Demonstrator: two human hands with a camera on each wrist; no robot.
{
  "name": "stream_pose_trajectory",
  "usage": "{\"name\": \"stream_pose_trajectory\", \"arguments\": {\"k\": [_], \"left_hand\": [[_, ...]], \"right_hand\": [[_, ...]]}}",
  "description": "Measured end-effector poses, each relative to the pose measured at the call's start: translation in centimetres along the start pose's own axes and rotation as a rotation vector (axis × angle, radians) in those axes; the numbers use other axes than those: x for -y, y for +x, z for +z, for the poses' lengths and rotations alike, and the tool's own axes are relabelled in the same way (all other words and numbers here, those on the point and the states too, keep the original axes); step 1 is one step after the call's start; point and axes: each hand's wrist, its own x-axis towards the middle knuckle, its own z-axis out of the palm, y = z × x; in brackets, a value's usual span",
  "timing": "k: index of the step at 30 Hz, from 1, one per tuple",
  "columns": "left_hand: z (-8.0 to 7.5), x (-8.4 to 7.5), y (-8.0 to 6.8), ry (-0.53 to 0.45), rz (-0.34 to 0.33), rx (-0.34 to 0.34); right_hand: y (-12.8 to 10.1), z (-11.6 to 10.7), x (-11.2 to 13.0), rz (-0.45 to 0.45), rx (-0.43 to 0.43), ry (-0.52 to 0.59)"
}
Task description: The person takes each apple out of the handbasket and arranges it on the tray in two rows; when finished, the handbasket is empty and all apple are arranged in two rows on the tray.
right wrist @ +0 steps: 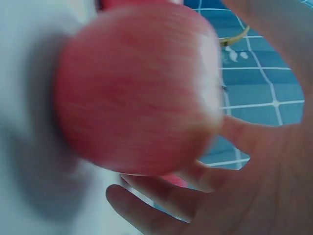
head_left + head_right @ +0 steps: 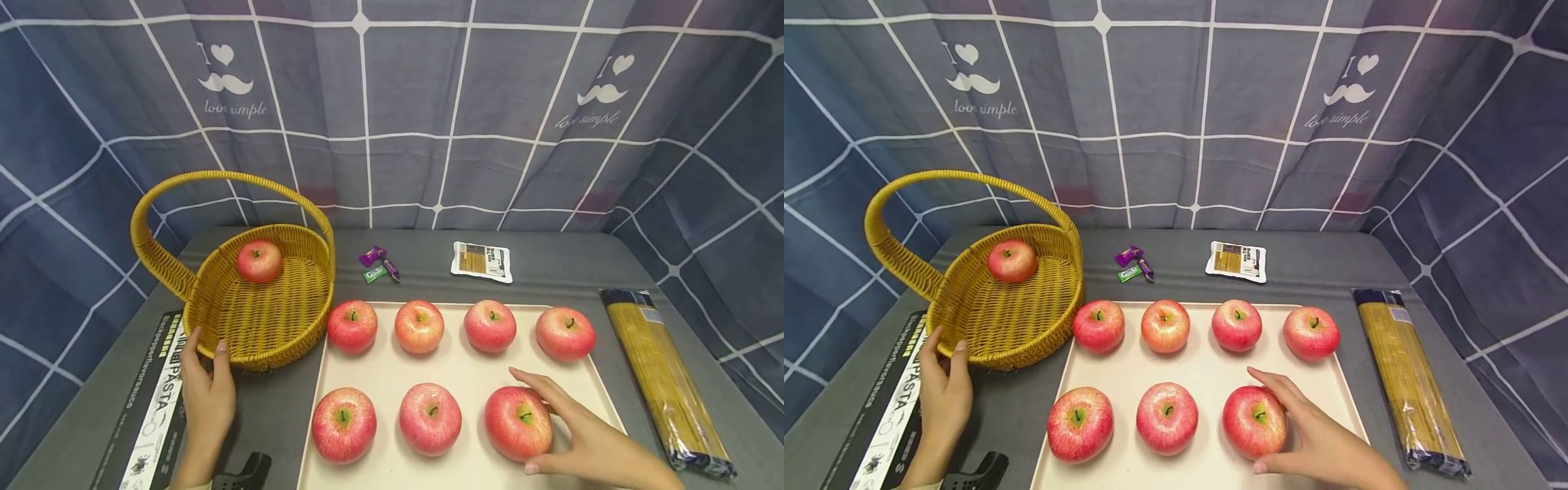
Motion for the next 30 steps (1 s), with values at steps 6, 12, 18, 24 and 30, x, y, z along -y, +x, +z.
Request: {"name": "stream_pose_trajectory", "arguments": {"k": [6,12,18,24,30], "left_hand": [[-0.1,0.1,0.0,0.011,-0.003,-0.011],[-0.2,0.4,0.1,0.007,0.011,-0.019],[-0.4,0.3,0.1,0.012,0.012,-0.034],[-0.3,0.2,0.2,0.027,0.007,-0.023],[0.1,0.2,0.2,0.019,0.019,-0.017]], "right_hand": [[3.2,-3.3,2.5,-0.018,-0.043,-0.118],[10.8,-4.7,6.2,-0.11,-0.031,-0.056],[21.1,-2.0,9.7,-0.276,0.02,0.155],[29.7,3.0,14.2,-0.251,0.154,0.006],[35.9,7.4,17.8,-0.146,0.296,-0.207]]}}
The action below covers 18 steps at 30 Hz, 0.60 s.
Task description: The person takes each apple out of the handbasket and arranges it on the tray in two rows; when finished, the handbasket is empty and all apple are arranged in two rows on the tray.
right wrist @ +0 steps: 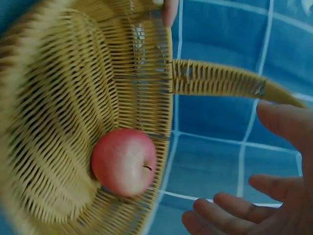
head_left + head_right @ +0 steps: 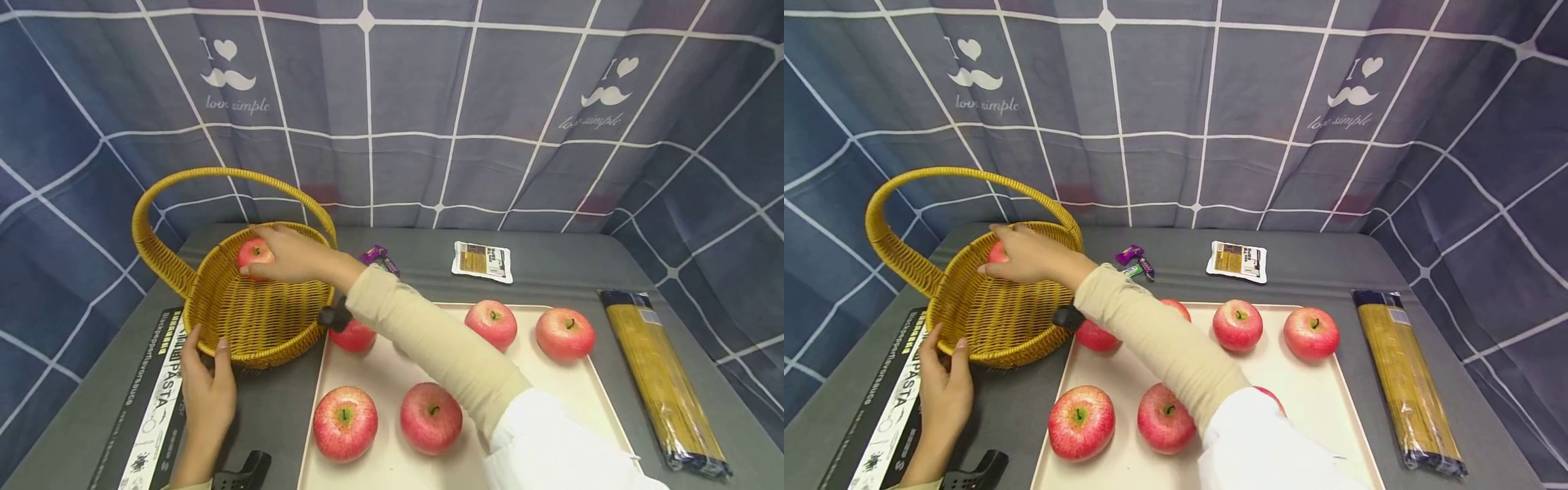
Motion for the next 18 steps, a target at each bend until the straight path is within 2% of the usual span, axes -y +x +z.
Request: {"name": "stream_pose_trajectory", "arguments": {"k": [2,6,11,15,18], "left_hand": [[-0.1,0.0,0.0,-0.005,-0.002,0.008],[-0.3,0.0,-0.2,-0.009,-0.001,0.017],[-0.2,0.0,-0.2,-0.011,0.027,0.002],[0.0,-0.1,-0.2,0.0,0.033,0.004],[-0.2,-0.3,-0.1,0.01,0.041,-0.004]], "right_hand": [[1.9,0.7,0.6,0.046,0.036,0.024],[4.8,2.6,0.4,0.129,0.048,0.133],[6.7,5.5,-1.8,0.249,-0.029,0.273],[6.9,7.4,-3.1,0.262,-0.037,0.462],[6.8,8.1,-3.0,0.22,0.017,0.583]]}}
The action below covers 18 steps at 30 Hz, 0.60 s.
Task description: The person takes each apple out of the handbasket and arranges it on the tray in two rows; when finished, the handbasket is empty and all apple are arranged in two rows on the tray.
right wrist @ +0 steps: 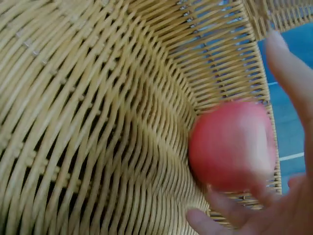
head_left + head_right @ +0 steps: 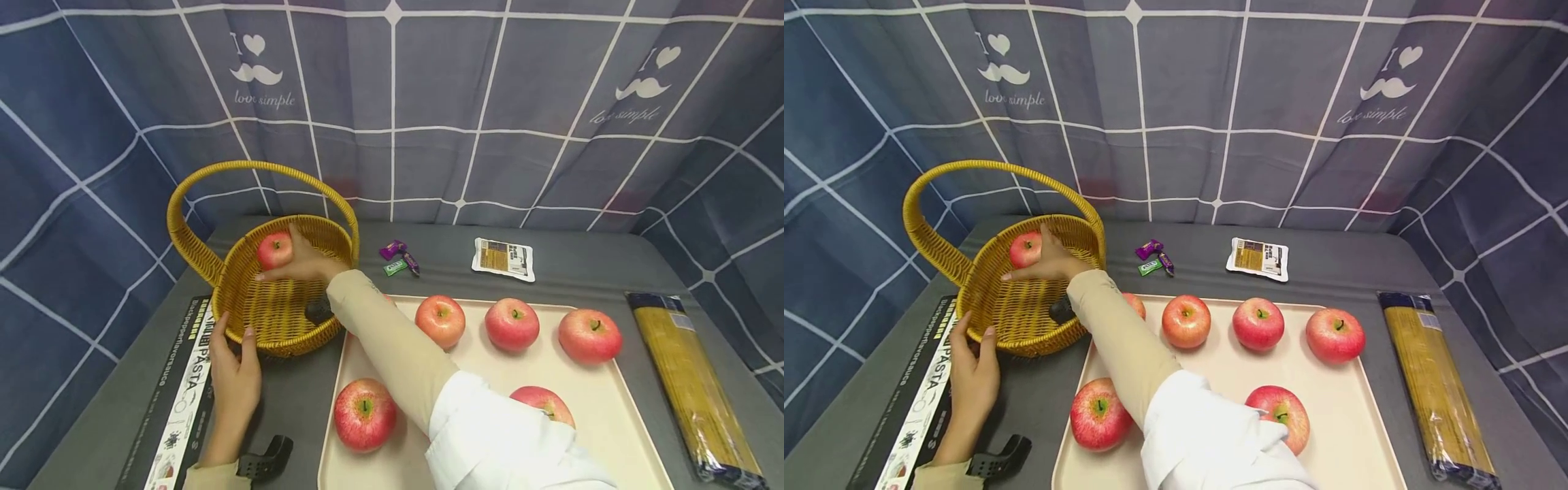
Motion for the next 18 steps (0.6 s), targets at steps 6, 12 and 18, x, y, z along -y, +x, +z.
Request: {"name": "stream_pose_trajectory", "arguments": {"k": [6,12,18], "left_hand": [[0.2,-0.4,0.1,-0.005,0.016,0.005],[0.3,-0.4,0.2,0.002,0.008,-0.003],[0.0,-0.1,0.0,0.019,-0.006,-0.01]], "right_hand": [[-0.9,0.4,1.0,-0.078,0.291,-0.132],[-2.3,0.4,2.3,-0.102,0.679,-0.206],[-4.7,-1.8,2.3,-0.083,0.699,-0.323]]}}
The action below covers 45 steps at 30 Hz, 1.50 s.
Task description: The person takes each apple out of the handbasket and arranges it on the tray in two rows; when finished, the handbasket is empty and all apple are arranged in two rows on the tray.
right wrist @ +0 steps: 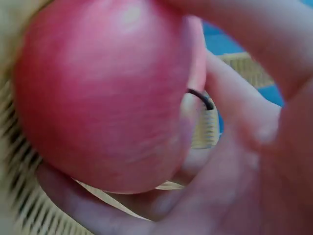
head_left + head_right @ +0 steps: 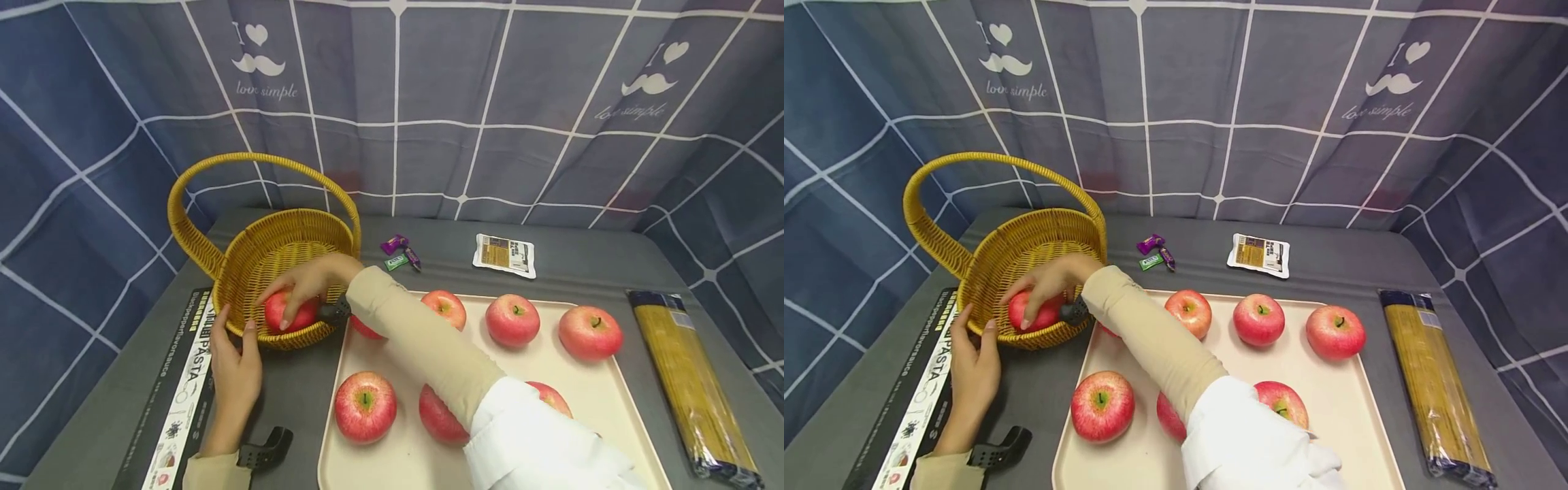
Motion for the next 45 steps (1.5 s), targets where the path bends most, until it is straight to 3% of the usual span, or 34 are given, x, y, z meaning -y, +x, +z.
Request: {"name": "stream_pose_trajectory", "arguments": {"k": [2,9,12,15,20,24,27,30,34,36,39,41,45], "left_hand": [[-0.1,0.1,0.0,0.004,-0.004,0.0],[-0.2,0.5,-0.3,-0.023,-0.009,-0.01],[-0.1,0.7,-0.7,-0.033,-0.023,0.005],[0.0,0.6,-1.2,-0.042,-0.046,0.016],[-0.2,0.4,-1.5,-0.028,-0.07,0.015],[-0.6,0.2,-1.5,-0.008,-0.073,0.026],[-0.8,0.1,-1.4,0.0,-0.066,0.027],[-0.8,0.0,-1.3,0.001,-0.057,0.034],[-0.6,-0.3,-1.1,0.004,-0.062,0.034],[-0.5,-0.3,-1.0,0.004,-0.063,0.038],[-0.3,-0.3,-0.8,0.002,-0.054,0.057],[-0.2,-0.4,-0.8,0.01,-0.049,0.067],[-0.2,-0.5,-0.6,0.027,-0.045,0.081]], "right_hand": [[-1.7,-0.3,0.0,-0.035,-0.037,-0.018],[-9.4,-0.6,0.6,-0.281,-0.16,0.021],[-14.3,0.3,0.2,-0.3,-0.187,0.025],[-19.8,1.8,-1.5,-0.257,-0.242,0.012],[-29.1,6.8,-7.1,-0.17,-0.437,0.049],[-35.3,13.0,-12.3,-0.069,-0.675,0.046],[-38.6,18.3,-15.8,0.004,-0.805,0.072],[-40.5,22.9,-18.6,0.004,-0.84,0.209],[-41.3,26.6,-20.3,0.079,-0.845,0.376],[-41.3,27.4,-20.3,0.218,-0.856,0.411],[-40.7,28.0,-19.8,0.408,-0.905,0.256],[-40.3,28.1,-19.3,0.561,-0.883,0.2],[-39.8,28.4,-18.9,0.663,-0.91,0.066]]}}
